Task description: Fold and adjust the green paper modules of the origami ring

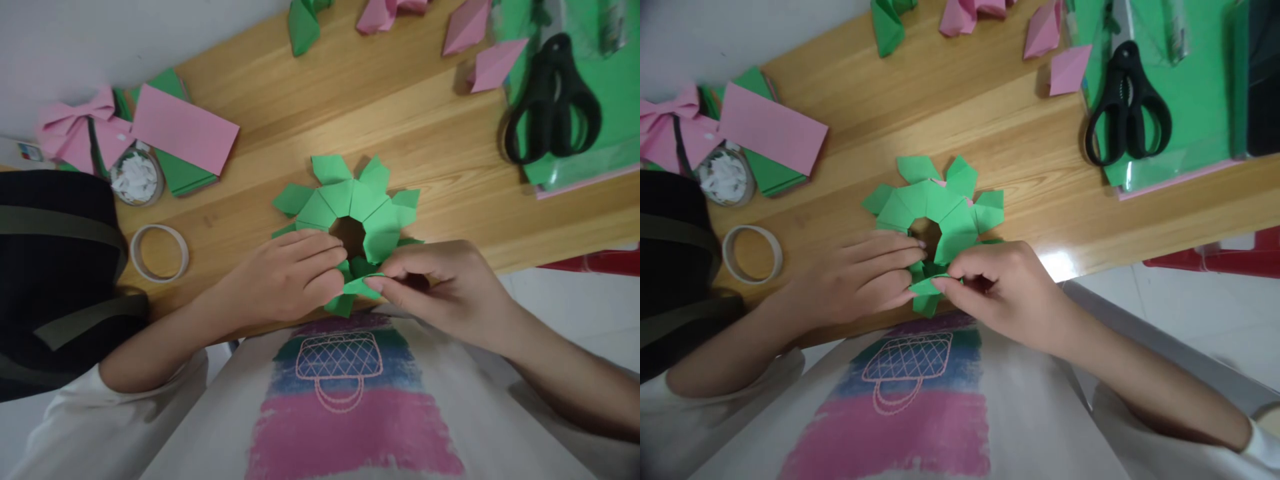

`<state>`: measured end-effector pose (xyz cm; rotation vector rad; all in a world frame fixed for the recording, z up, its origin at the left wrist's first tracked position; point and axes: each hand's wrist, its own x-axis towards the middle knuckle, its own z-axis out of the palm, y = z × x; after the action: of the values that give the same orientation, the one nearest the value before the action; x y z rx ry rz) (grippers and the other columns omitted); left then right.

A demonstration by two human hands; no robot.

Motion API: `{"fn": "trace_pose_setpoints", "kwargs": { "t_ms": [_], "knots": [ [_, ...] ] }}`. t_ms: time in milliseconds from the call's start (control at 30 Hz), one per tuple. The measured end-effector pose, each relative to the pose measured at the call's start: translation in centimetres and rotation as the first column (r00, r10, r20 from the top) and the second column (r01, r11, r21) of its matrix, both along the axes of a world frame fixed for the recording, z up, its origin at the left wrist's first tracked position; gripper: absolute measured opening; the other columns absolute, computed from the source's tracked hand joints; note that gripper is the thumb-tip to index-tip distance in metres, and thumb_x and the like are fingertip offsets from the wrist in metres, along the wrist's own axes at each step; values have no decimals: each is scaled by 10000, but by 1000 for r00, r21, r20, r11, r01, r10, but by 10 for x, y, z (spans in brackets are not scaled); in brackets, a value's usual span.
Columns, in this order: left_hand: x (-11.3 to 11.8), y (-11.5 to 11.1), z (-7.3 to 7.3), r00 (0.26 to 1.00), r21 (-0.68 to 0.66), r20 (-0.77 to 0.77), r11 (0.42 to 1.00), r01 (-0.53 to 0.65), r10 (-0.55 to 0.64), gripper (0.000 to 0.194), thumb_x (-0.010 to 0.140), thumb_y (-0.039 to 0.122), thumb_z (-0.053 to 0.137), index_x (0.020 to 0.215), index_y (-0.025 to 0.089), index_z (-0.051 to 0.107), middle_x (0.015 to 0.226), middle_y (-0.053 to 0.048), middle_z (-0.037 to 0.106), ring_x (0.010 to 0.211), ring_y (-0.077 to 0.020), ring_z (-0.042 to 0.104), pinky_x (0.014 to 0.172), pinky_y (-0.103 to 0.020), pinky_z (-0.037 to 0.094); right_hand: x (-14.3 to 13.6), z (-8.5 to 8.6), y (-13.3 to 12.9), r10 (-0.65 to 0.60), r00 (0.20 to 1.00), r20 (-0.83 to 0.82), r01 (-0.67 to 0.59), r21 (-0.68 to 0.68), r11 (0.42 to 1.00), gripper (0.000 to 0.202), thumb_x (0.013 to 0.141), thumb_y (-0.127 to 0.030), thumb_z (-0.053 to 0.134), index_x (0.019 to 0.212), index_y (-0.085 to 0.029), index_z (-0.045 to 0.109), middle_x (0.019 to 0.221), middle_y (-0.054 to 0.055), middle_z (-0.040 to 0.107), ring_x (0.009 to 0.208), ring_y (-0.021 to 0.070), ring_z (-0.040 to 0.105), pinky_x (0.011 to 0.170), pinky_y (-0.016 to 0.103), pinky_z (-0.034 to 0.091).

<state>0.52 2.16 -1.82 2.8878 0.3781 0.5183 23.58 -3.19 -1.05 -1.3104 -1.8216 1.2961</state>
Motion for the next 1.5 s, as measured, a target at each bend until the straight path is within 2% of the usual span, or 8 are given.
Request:
{"fn": "trace_pose_setpoints", "kwargs": {
  "t_ms": [200,333,467,667,800,933,1167,1500],
  "knots": [
    [0,0,1,1000,-25,2,1000,-3,3,151,994,171,550,857,134,601,979,-66,755,959,-195,701,899,-339,593,-12,-2,-18,-299,954,13,300,-42,953,269,863,-225,684,619,-204,573,519,-56,528,459,72,409,425,223,314],
    [-1,-1,-1,1000,-25,22,1000,11,-10,123,987,181,576,874,133,583,986,-67,757,975,-203,713,889,-354,610,-19,-5,-29,-385,922,53,386,-9,923,251,852,-230,689,625,-208,583,531,-40,575,455,79,447,421,226,349],
    [-3,-2,-4,1000,-38,24,999,15,-14,130,955,197,644,868,140,566,1018,-69,759,1006,-226,726,917,-372,617,-24,-9,-36,-468,884,6,468,20,884,249,856,-222,686,640,-203,563,550,-51,569,480,64,492,448,198,388],
    [-3,-1,-3,999,-56,35,998,28,-26,193,954,237,659,826,146,547,1003,-75,758,1009,-234,729,910,-373,625,-26,-12,-39,-517,856,-28,516,-9,856,243,857,-204,693,649,-190,566,569,-57,565,491,42,491,453,171,384],
    [-3,0,-2,999,-56,39,998,29,-27,190,952,227,660,817,149,551,994,-66,758,1000,-224,727,915,-365,622,-26,-13,-41,-521,853,-40,520,-26,854,239,862,-203,694,658,-189,571,581,-54,566,503,44,490,457,171,380],
    [-4,-1,-2,999,-58,34,998,29,-27,183,939,236,679,827,148,564,1000,-73,757,1021,-225,723,926,-371,622,-24,-10,-40,-475,879,-36,475,-9,880,230,871,-196,688,666,-182,582,586,-50,563,514,47,494,481,172,392],
    [-4,-2,-3,1000,-61,21,998,14,-13,201,945,243,673,803,158,559,1032,-57,760,1026,-222,726,934,-371,626,-19,0,-30,-355,928,108,354,33,935,251,884,-187,670,641,-167,612,551,-48,570,504,55,474,482,189,365],
    [-5,-3,-5,1000,-60,21,998,17,-16,146,950,215,657,849,152,572,1050,-78,755,1042,-232,720,924,-383,623,-20,11,-18,-270,931,244,263,60,963,278,848,-159,679,588,-172,583,509,-73,509,462,52,413,474,214,314]
  ]
}}
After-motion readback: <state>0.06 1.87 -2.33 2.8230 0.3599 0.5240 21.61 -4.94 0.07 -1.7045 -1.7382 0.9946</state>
